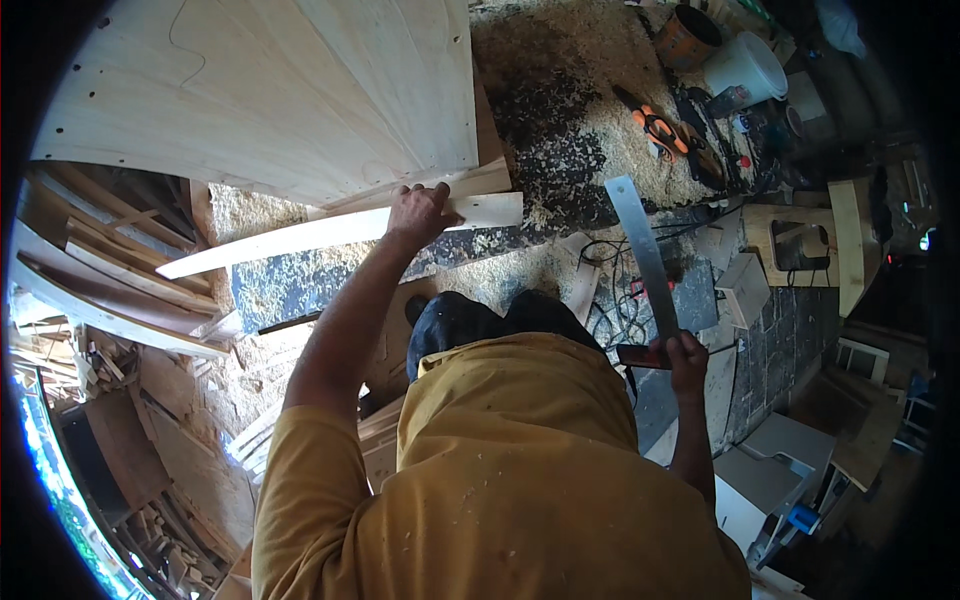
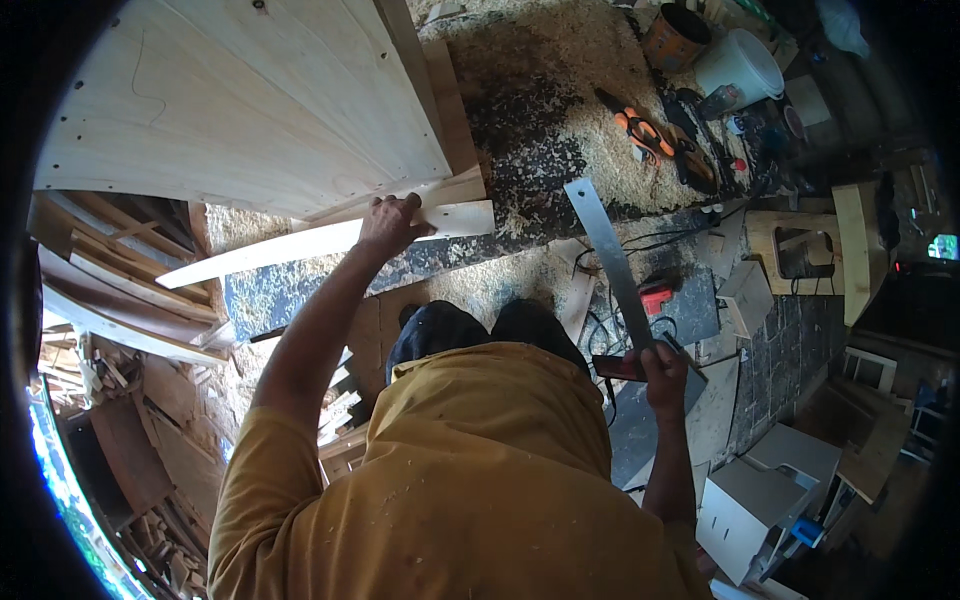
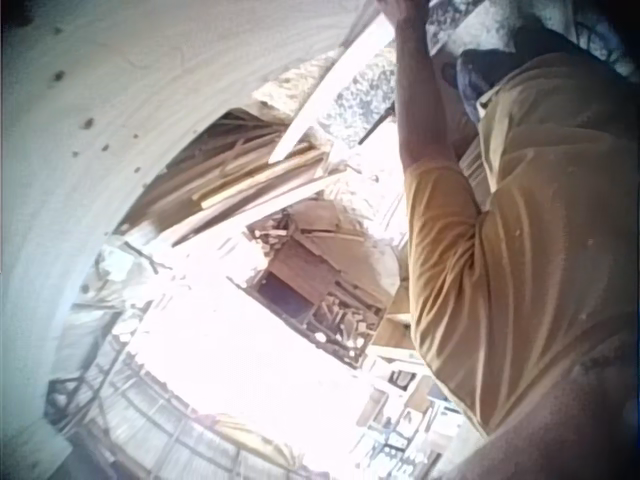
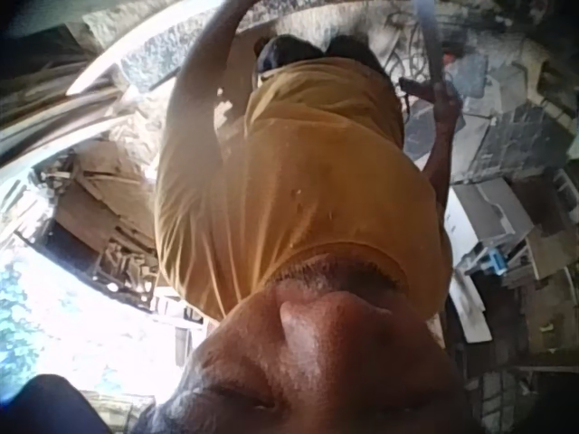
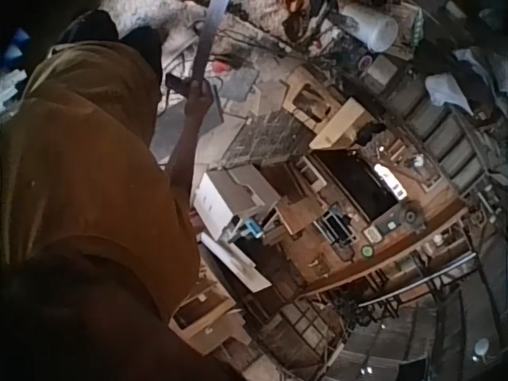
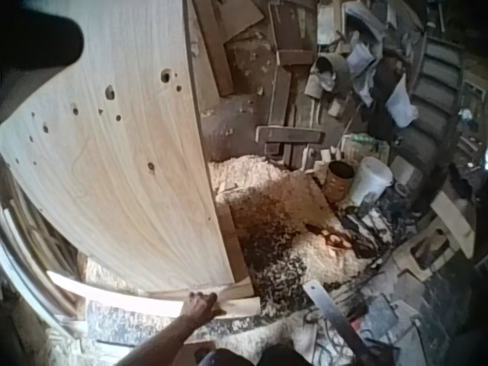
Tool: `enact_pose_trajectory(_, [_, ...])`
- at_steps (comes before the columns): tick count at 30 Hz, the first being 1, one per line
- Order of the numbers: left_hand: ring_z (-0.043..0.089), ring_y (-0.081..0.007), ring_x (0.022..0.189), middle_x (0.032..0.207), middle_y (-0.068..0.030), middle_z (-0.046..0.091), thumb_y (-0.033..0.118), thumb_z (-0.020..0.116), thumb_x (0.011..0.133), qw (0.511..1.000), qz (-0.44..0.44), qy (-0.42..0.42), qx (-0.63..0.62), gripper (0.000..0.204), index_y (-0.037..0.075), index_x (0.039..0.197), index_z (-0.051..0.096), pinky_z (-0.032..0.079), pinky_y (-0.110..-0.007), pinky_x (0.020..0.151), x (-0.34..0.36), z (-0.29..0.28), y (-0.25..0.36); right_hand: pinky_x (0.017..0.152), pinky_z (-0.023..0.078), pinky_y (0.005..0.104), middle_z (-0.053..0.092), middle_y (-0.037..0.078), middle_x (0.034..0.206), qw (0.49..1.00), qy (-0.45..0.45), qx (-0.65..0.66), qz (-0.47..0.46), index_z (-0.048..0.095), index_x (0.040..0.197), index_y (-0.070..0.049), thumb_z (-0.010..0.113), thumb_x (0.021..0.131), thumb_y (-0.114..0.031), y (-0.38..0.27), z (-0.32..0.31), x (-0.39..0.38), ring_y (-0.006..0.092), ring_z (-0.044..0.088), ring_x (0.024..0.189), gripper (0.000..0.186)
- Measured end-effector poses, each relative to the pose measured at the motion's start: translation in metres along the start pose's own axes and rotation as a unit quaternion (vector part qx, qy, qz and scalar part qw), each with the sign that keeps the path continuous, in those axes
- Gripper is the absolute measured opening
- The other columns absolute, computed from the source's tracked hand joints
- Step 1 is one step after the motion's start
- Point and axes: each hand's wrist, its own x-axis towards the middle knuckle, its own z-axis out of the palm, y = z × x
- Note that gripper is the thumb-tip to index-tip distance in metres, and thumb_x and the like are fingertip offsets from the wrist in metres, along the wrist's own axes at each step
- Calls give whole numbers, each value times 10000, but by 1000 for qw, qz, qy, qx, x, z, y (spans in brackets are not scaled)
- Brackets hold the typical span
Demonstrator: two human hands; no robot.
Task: Planing, measuring, and sawing a wooden board in a workshop.
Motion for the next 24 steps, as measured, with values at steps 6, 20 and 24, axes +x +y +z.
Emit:
enact_pose_trajectory(6, [661, -309, 747, 731, -132, 669, 611, 605, 800, 996, -5, -1, -85, 545, 74, 857, 677, 484, -443, 738, -38, -38, 23, 691, 494, 313, 652, 105, 739, 984, -131, 111, -56, 619, 834, 46, 522, 907, -234, -64, -18, 28, 170, 627, 702, 305])
enact_pose_trajectory(20, [644, -348, 801, 890, -124, 671, 498, 630, 819, 938, -185, 109, -272, 416, 135, 1020, 654, 518, -434, 675, -165, -59, 77, 663, 468, 273, 651, 99, 693, 877, -480, 18, 15, 621, 824, 32, 528, 909, -232, -176, 94, 97, 130, 601, 646, 293])
enact_pose_trajectory(24, [633, -341, 888, 953, -142, 673, 513, 677, 778, 916, -219, 75, -328, 465, 122, 1029, 659, 505, -421, 763, -181, -46, 84, 700, 470, 273, 658, 95, 711, 870, -492, -46, -7, 624, 854, 40, 522, 909, -224, -186, 114, 102, 133, 609, 676, 289])
